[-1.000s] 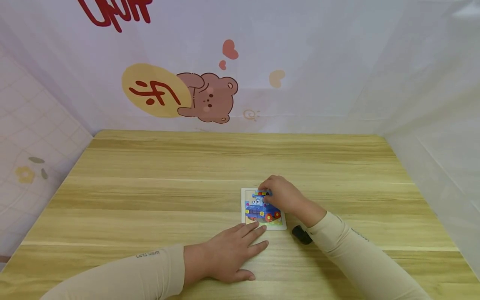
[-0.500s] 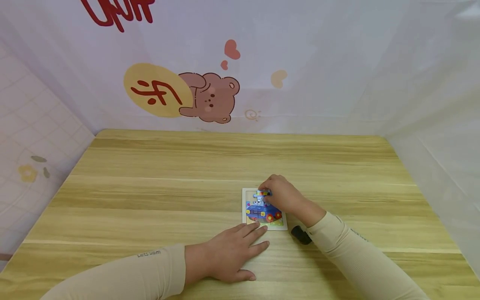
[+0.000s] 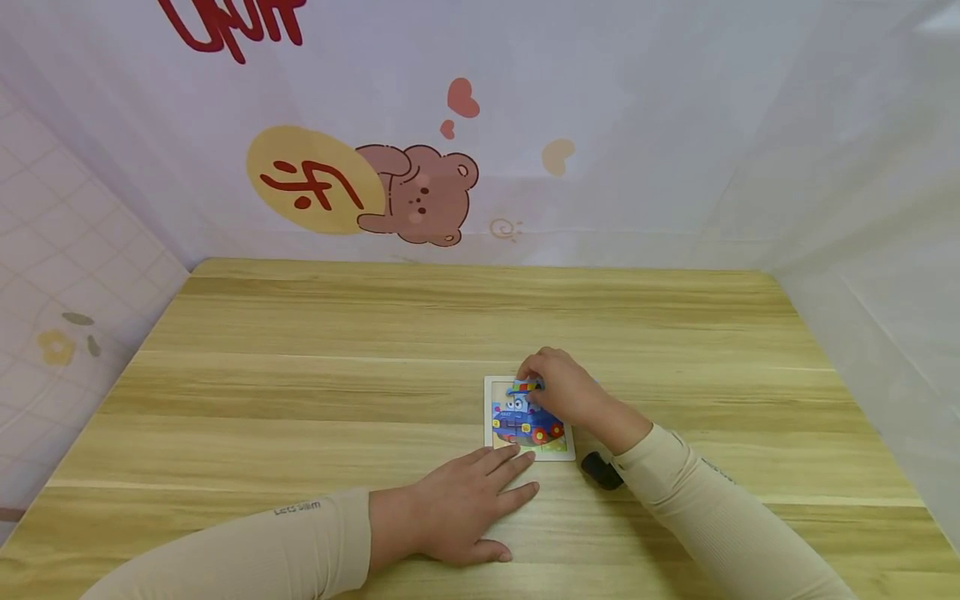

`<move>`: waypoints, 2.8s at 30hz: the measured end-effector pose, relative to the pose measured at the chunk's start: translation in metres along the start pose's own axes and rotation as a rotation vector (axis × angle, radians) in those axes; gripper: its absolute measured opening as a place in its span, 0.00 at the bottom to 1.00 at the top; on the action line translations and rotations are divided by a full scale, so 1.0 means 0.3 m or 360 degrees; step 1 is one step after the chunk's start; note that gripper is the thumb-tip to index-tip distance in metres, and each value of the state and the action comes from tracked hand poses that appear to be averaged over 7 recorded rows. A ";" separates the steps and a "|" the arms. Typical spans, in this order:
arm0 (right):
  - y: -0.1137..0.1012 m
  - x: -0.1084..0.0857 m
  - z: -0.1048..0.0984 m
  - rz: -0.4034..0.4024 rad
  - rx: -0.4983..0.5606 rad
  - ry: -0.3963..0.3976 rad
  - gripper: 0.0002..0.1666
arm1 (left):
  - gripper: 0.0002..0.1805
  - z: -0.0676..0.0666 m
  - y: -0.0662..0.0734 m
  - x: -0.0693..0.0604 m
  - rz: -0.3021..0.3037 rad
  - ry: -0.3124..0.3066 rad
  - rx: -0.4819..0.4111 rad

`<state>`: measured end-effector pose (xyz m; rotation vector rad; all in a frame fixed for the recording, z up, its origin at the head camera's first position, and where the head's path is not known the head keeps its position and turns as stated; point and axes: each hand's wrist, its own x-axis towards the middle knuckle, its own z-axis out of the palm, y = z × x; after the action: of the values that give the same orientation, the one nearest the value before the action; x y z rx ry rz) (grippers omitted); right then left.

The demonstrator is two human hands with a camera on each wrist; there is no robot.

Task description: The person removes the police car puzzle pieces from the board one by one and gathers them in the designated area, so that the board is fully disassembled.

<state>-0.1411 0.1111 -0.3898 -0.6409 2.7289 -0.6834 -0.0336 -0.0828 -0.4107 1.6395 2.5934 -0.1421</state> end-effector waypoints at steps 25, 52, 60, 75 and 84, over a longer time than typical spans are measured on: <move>0.017 0.002 -0.020 0.0016 0.0359 -0.0124 0.06 | 0.39 0.006 -0.001 -0.001 0.0001 0.0004 -0.0006; 0.151 -0.036 -0.125 0.0084 0.0579 0.0074 0.07 | 0.39 -0.002 0.003 -0.004 -0.0022 -0.0055 -0.0047; 0.212 -0.066 -0.152 0.0094 0.0589 0.0122 0.08 | 0.39 -0.002 0.002 -0.003 -0.0027 -0.0065 -0.0049; 0.322 -0.122 -0.184 0.0192 0.0575 0.0128 0.11 | 0.39 -0.002 0.003 -0.003 -0.0022 -0.0063 -0.0042; 0.376 -0.147 -0.204 0.0189 0.0591 0.0004 0.09 | 0.39 0.001 0.007 -0.005 -0.0024 -0.0039 -0.0019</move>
<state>-0.1637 0.2449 -0.3873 -0.3868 2.5166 -1.1207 -0.0311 -0.0833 -0.4109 1.6046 2.5841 -0.1463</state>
